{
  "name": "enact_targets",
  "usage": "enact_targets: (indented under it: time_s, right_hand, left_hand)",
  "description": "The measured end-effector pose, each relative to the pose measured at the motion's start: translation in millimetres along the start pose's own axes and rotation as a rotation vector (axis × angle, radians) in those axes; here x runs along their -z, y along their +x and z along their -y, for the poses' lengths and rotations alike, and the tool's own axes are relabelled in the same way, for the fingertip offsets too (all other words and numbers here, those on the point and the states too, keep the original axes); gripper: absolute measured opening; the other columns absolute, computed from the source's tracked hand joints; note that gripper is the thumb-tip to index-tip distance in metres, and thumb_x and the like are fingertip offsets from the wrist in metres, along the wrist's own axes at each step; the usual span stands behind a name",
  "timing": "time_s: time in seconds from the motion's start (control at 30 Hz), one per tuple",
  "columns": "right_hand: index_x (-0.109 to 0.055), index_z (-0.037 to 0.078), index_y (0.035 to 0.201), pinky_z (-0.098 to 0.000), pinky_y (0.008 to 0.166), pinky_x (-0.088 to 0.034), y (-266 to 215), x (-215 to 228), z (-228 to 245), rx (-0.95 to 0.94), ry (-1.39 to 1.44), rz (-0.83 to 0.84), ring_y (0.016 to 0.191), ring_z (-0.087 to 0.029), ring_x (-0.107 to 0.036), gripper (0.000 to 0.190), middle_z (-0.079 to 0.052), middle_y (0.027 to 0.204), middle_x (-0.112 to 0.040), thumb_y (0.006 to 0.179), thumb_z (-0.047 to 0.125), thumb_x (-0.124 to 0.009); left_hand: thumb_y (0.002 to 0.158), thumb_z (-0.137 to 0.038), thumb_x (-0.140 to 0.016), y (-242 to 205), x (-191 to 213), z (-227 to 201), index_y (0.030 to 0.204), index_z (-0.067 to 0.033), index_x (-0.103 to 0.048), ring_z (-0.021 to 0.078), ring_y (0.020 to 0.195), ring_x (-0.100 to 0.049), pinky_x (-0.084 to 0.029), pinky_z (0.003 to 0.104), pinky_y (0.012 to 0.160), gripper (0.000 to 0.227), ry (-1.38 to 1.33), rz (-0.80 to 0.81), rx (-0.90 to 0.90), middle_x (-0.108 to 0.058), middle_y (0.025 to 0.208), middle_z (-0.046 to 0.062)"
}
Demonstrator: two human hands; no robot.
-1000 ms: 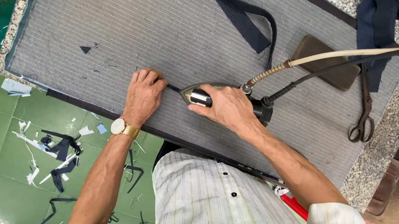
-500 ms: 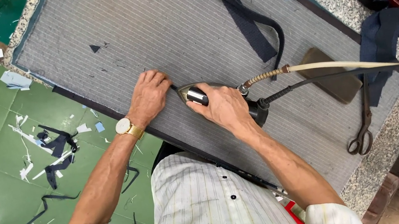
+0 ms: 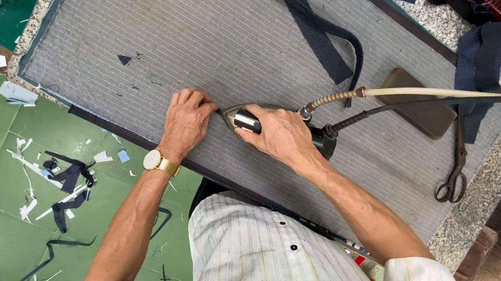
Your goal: The person cuts a strip of dark fabric with shears, then irons it flat on a workbench using a steam iron and a wooden pressing block. The person folds the strip and continues to press it, repeating the process on multiple sections.
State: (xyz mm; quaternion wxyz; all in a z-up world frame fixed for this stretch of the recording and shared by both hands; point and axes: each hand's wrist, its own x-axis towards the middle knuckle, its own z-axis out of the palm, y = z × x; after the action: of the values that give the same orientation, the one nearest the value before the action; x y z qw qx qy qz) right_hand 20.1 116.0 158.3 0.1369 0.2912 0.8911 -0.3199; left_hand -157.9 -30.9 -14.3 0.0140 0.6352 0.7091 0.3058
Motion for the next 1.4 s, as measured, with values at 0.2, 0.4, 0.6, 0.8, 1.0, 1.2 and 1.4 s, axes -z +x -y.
enact_targets:
  time_s: [0.2,0.4,0.6,0.8,1.0,1.2,1.4]
  right_hand:
    - [-0.067,0.011,0.128,-0.0557,0.082,-0.058,10,-5,0,0.008,0.029,0.014,0.094,-0.043,-0.074,0.047,-0.023,0.098,-0.076,0.090,0.039,-0.068]
    - [-0.068,0.008,0.124,-0.0558,0.078,-0.059,20,-4,5,0.079,0.036,0.028,0.089,-0.044,-0.074,0.044,-0.024,0.093,-0.076,0.090,0.036,-0.067]
    - [-0.068,0.011,0.122,-0.0550,0.081,-0.059,40,-3,19,0.115,0.026,0.034,0.090,-0.042,-0.075,0.044,-0.021,0.090,-0.077,0.088,0.040,-0.064]
    - [-0.068,0.012,0.112,-0.0515,0.080,-0.060,45,-4,18,0.136,0.094,0.032,0.088,-0.040,-0.076,0.039,-0.017,0.087,-0.078,0.086,0.041,-0.061]
    - [-0.064,0.011,0.112,-0.0526,0.079,-0.060,43,-1,16,0.138,0.176,0.011,0.086,-0.039,-0.077,0.038,-0.017,0.084,-0.077,0.085,0.037,-0.060]
    - [-0.059,0.013,0.121,-0.0569,0.081,-0.058,50,2,13,0.160,0.088,0.126,0.089,-0.043,-0.076,0.048,-0.019,0.084,-0.076,0.086,0.046,-0.054]
    - [-0.058,0.017,0.129,-0.0583,0.082,-0.057,54,-8,14,0.119,0.022,0.176,0.091,-0.044,-0.075,0.056,-0.022,0.088,-0.076,0.086,0.053,-0.054]
  left_hand:
    - [0.103,-0.018,-0.063,-31,3,13,0.106,-0.0131,-0.072,0.0276,0.098,-0.060,-0.046,0.040,0.085,0.010,0.129,-0.122,0.137,-0.062,0.099,0.007]
    - [0.095,-0.034,-0.069,-109,-15,-10,0.066,-0.0192,-0.055,0.0250,0.062,-0.052,-0.044,0.039,0.062,0.035,0.157,-0.196,0.101,-0.046,0.062,0.001]
    - [0.096,-0.029,-0.064,-58,-32,-163,0.068,-0.0149,-0.062,0.0262,0.065,-0.067,-0.056,0.042,0.072,0.032,-0.364,0.039,-0.211,-0.063,0.063,0.006]
    - [0.102,-0.024,-0.058,59,-163,-237,0.110,-0.0073,-0.065,0.0335,0.083,-0.061,-0.050,0.047,0.078,0.020,-0.528,0.102,-0.262,-0.059,0.085,0.013]
    - [0.089,-0.020,-0.075,163,-213,-293,0.149,-0.0042,-0.040,0.0308,0.145,-0.037,-0.034,0.043,0.117,0.071,-0.285,0.362,-0.191,-0.044,0.154,0.017]
    - [0.086,-0.041,-0.083,212,-223,-292,0.156,-0.0007,-0.031,0.0354,0.158,-0.010,-0.005,0.049,0.130,0.096,-0.112,0.485,-0.155,-0.020,0.168,0.023]
    - [0.081,-0.048,-0.080,176,-207,-267,0.144,-0.0106,-0.037,0.0317,0.146,-0.022,-0.014,0.048,0.119,0.084,-0.201,0.567,0.008,-0.029,0.153,0.015]
